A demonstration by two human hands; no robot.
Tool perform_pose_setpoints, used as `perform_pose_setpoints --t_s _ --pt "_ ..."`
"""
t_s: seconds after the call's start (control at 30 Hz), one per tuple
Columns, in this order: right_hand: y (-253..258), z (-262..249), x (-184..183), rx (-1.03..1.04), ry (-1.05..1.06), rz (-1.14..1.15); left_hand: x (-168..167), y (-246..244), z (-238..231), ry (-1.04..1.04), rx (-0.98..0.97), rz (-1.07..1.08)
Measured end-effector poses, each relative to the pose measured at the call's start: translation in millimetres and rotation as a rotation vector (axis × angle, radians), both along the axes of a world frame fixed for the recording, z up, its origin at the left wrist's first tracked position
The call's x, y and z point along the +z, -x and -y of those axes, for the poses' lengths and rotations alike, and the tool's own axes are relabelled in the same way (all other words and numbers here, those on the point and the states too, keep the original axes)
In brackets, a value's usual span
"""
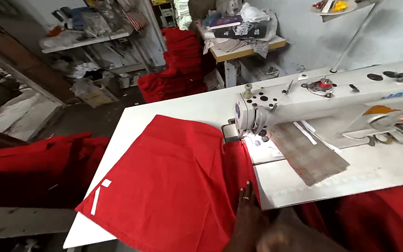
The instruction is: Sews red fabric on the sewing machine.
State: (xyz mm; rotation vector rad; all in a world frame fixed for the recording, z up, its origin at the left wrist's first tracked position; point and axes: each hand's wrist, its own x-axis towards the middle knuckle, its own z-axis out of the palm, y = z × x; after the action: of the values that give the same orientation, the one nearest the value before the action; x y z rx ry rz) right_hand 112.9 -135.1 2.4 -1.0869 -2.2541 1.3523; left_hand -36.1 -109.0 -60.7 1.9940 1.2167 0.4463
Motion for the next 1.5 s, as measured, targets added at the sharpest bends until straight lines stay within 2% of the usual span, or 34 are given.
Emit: perform_pose_setpoints --t_s 0.03,0.1,0.17,0.23,0.33,0.5,0.63,0.73,0.87,1.07,1.17,1.27,1.5 --pt "-2 -20 -3 -0.195 0.028 0.03 -10 0 10 -0.073 0.039 0.058" --pt "5 -70 -23 -0.511 -0.032 0.2 -14 -7 18 -0.157 0.1 0.037" --pt "14 -117 -47 -0.638 -0.075 0.356 -6 -16 19 -0.1 0.123 -0.035" --pt "26 -145 -64 -0.714 -0.189 0.415 1 -21 18 -0.042 0.122 -0.094" --pt "36 -147 -75 -0.762 -0.318 0.384 -5 -23 17 -0.085 0.125 -0.16" --pt "34 -85 -86 -0.796 -0.505 0.244 -33 -26 13 -0.483 0.148 -0.148" --pt "29 -93 -80 -0.772 -0.394 0.275 -33 -31 15 -0.62 0.103 -0.228" --pt "27 -98 -85 -0.758 -0.424 0.255 -29 -31 17 -0.618 0.09 -0.286" --pt "29 -76 -84 -0.774 -0.472 0.221 -33 -30 16 -0.64 0.08 -0.277" --pt "26 -96 -90 -0.737 -0.453 0.236 -37 -31 9 -0.682 0.094 -0.266" --pt "28 -85 -95 -0.762 -0.555 0.184 -42 -24 8 -0.605 0.126 -0.184" --pt "26 -92 -89 -0.747 -0.44 0.201 -42 -12 2 -0.46 0.126 -0.032" --pt "30 -126 -88 -0.762 -0.427 0.219 -21 23 -41 -0.098 -0.113 0.101"
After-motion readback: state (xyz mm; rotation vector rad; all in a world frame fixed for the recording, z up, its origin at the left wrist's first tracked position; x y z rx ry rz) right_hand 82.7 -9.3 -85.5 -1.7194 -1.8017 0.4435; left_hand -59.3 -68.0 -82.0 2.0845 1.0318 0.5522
